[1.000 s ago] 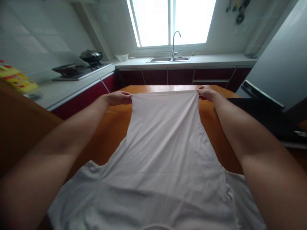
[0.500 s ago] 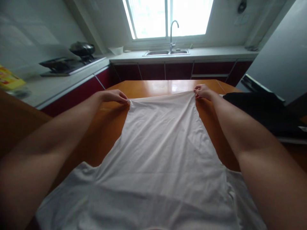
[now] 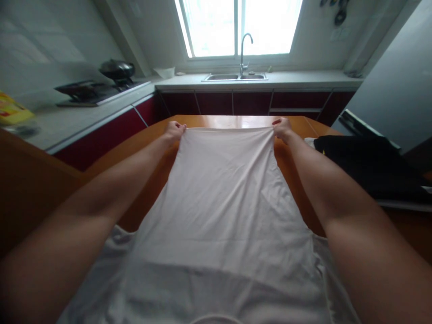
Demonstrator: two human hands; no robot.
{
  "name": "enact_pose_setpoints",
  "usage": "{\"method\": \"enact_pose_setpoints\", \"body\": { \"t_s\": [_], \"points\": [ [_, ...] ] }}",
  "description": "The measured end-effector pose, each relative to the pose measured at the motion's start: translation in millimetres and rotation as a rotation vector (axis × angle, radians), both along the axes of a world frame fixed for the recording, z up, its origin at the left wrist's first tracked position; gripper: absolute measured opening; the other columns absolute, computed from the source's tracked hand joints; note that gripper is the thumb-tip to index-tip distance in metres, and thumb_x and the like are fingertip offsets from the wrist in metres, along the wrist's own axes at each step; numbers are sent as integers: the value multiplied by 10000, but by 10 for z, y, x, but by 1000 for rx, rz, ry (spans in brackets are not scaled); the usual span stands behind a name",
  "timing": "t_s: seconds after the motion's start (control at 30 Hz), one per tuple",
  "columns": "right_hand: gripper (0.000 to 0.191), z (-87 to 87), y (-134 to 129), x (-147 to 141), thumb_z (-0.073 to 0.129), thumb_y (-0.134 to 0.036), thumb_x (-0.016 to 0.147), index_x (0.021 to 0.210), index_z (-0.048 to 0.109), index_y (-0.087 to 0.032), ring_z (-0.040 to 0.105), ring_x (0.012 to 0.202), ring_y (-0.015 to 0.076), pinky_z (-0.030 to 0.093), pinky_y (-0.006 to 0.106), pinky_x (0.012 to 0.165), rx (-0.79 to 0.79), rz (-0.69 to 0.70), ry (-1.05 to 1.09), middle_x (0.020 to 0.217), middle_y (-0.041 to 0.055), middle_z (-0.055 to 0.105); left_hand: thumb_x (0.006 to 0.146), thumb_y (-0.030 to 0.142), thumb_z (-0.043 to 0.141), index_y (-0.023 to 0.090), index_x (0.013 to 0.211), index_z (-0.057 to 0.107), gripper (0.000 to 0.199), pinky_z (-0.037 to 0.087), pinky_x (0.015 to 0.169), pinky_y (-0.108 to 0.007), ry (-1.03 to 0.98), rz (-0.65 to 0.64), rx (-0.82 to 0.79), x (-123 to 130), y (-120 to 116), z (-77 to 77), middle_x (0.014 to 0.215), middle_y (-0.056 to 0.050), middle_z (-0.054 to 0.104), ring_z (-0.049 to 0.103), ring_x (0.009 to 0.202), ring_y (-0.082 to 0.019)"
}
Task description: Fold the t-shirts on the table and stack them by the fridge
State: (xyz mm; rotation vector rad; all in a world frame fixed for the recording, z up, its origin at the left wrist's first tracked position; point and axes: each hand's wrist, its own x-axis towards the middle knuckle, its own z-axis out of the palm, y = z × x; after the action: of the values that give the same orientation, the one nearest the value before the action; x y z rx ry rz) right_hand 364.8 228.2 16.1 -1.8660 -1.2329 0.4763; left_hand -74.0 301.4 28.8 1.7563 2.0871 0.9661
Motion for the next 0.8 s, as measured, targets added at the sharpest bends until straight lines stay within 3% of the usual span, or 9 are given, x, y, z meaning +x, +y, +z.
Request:
{"method": "enact_pose_setpoints", "body": {
  "t_s": [0.13,0.27,0.37,0.5,0.6,0.67,0.8],
  "points": [
    [221,-98,77,-71,553,-152,920,1118,604,-68,539,744,134,475,274,734,35,-93,-61,930,96,657,879,343,691,161,969,646,207,500,876,-297,90,27,22,34,24,-210,981,-89,687,643,922,-203],
    [276,-179,62,-204,480,-134,928,1171,612,-121,592,1035,231,474,351,944,52,-149,-178,1147,143,629,931,323,599,143,1213,617,336,454,1007,-349,191,14,149,79,-90,-286,1231,-163,608,593,1127,-253],
    [344,-231,-47,-403,399,-123,936,1208,609,-147,500,1234,291,406,423,1065,76,-92,-408,1296,170,558,973,288,477,165,1272,622,354,415,1073,-385,359,-133,246,186,-291,-262,1341,-158,549,526,1248,-276],
    [416,-296,-195,-665,350,-315,996,1291,590,-145,464,1305,314,366,459,1114,-79,170,-660,1409,177,522,998,445,395,173,1395,568,511,341,1152,-456,524,-361,-5,328,-542,-260,1457,-152,511,447,1365,-312],
    [598,-331,-231,-710,350,-480,1000,1436,483,-93,345,1434,335,242,520,1186,-227,275,-681,1552,202,404,985,631,285,223,1548,382,702,174,1216,-553,555,-376,-217,341,-607,-297,1639,-119,280,219,1512,-334],
    [665,-343,-238,-674,319,-527,1005,1495,414,-88,257,1489,329,175,550,1205,-261,299,-665,1609,201,317,976,672,229,249,1577,321,741,109,1215,-592,549,-381,-253,312,-603,-318,1671,-97,185,135,1535,-336],
    [621,-357,-272,-553,252,-493,1030,1506,405,-124,227,1506,305,133,595,1201,-125,221,-665,1619,177,310,959,700,246,241,1574,332,772,77,1200,-637,507,-384,-173,245,-559,-324,1667,-105,191,114,1534,-370]
  ]
}}
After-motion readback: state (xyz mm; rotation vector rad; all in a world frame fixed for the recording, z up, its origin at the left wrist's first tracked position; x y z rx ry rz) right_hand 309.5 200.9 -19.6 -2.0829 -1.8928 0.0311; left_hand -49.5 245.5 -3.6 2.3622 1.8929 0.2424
